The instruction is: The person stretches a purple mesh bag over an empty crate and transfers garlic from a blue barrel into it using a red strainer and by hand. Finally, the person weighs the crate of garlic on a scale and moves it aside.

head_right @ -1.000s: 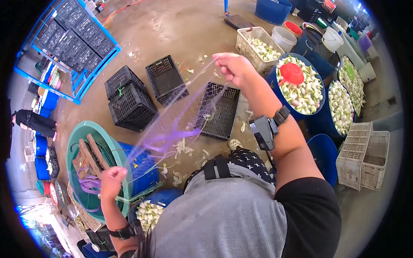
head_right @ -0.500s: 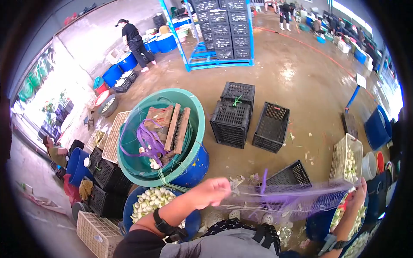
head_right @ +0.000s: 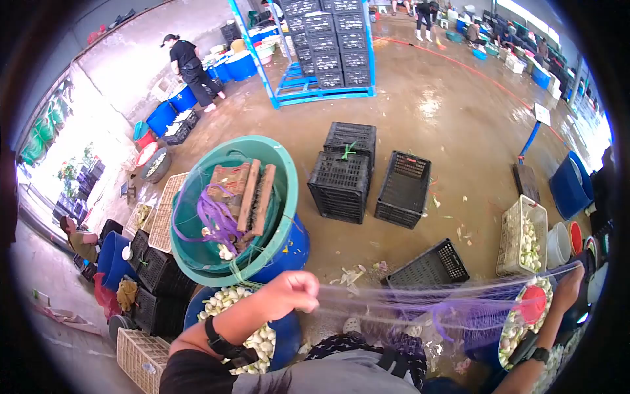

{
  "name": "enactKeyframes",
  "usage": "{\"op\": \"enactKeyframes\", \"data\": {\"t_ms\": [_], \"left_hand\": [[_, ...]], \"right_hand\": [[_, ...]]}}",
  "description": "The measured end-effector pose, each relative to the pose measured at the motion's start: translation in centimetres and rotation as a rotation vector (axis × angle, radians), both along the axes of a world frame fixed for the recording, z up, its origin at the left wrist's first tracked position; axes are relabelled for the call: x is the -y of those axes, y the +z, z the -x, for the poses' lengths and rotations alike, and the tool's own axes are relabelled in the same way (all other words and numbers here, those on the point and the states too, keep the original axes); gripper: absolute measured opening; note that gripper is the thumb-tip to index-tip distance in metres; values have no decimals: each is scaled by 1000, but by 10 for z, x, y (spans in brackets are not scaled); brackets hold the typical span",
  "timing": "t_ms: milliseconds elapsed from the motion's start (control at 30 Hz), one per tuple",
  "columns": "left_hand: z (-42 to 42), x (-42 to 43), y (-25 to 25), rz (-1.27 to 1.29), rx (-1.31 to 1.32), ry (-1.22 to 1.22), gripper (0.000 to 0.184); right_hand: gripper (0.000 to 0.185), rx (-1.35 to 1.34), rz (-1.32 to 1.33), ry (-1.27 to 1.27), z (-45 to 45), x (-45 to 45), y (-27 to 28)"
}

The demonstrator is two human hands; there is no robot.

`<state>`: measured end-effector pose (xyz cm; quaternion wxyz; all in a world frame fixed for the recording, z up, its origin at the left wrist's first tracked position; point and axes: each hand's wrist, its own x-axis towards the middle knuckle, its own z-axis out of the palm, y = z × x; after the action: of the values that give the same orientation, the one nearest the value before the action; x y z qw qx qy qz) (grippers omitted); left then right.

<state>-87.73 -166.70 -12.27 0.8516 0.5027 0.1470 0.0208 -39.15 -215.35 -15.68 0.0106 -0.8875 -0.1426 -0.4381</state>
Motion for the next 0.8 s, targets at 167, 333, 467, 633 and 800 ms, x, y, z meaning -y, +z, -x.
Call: {"op": "enactKeyframes", "data": {"t_ms": [167,333,467,633,800], "left_hand": [[-59,68,-11,809,319,83,48],[-108,54,-40,441,-111,-82,37],[-189,45,-49,-76,-495,-74,4],[-337,25,-159,-763,-670,-67,8],[-476,9,-359,-1063,-702,39,22]], "right_hand": [[35,-92,-164,51,-59,70,-85],[26,-293,-339,-178,-33,42,-87],[17,-604,-496,-283,-57,59,-154],[17,-852,-676,-350,-68,81,-292],[16,-1052,-783,-385,-53,83,-427]]}}
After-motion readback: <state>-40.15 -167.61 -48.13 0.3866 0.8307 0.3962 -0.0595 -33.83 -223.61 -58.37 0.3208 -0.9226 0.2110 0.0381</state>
